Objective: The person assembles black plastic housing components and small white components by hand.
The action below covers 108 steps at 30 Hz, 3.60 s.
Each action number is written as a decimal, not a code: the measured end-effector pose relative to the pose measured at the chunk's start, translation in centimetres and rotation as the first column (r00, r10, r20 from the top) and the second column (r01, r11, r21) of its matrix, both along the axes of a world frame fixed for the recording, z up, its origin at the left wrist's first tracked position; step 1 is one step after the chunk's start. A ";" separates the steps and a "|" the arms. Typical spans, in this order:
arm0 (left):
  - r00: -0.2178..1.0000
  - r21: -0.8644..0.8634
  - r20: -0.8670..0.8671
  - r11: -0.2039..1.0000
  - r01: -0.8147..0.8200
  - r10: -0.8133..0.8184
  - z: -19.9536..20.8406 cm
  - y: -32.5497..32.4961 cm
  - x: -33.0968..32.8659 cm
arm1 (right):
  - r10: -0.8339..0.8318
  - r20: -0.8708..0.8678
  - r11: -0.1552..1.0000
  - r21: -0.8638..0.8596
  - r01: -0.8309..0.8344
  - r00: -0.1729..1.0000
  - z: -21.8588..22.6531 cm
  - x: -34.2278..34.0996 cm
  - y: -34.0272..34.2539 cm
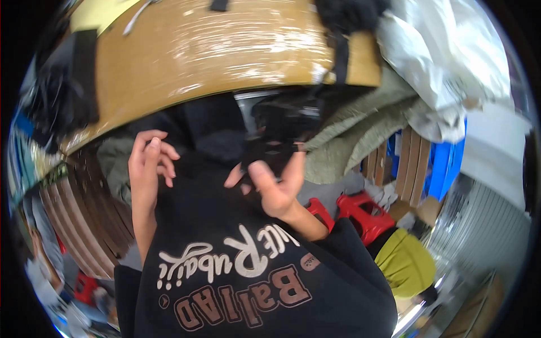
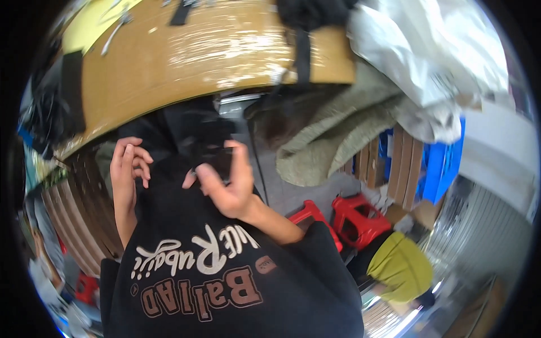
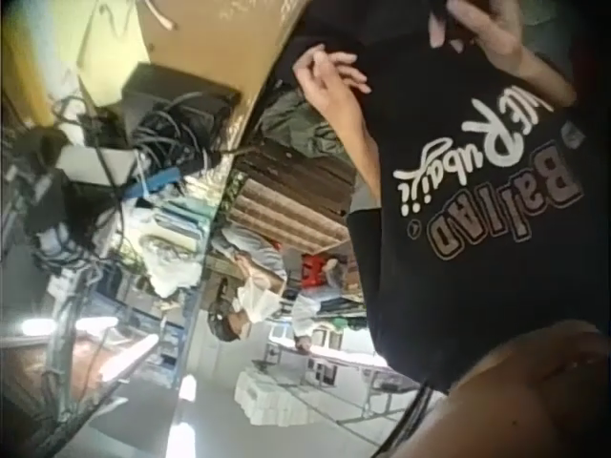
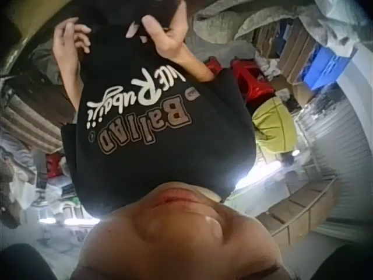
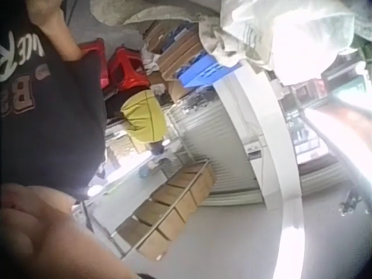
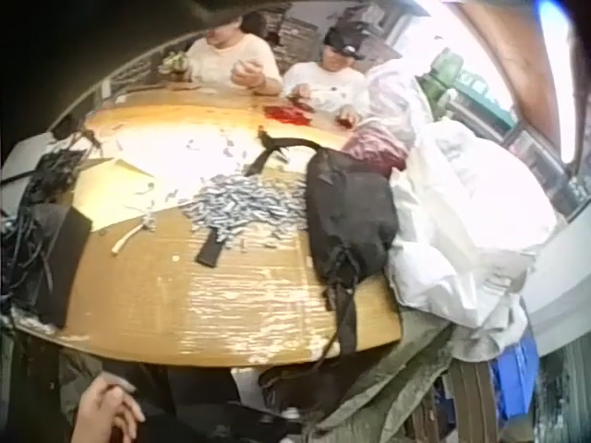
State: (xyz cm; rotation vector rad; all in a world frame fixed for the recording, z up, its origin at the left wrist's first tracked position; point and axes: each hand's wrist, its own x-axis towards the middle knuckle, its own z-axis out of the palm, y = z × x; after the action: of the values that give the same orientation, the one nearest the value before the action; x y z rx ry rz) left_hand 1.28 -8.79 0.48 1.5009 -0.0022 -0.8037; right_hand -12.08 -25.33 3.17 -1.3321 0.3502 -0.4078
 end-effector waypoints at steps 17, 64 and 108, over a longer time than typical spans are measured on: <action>0.978 0.234 0.022 0.952 0.197 -0.208 -9.4 0.1 -0.8 | -0.835 -0.514 0.541 -0.833 0.116 0.196 -19.8 -15.8 -25.5; 0.188 0.297 0.955 0.703 -0.646 -0.231 6.6 17.7 19.3 | -0.316 0.169 0.332 -0.902 0.275 0.934 0.1 17.7 -10.2; 0.299 0.305 0.936 0.852 -0.426 -0.186 8.2 17.2 17.3 | -0.282 0.125 0.647 -0.708 0.284 0.951 0.6 16.6 -10.6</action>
State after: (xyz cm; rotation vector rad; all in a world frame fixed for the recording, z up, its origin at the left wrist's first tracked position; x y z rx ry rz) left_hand 18.62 8.43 8.65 2.2869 -0.6271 0.4389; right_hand 4.55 -35.91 3.80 -2.0646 0.4185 -0.8803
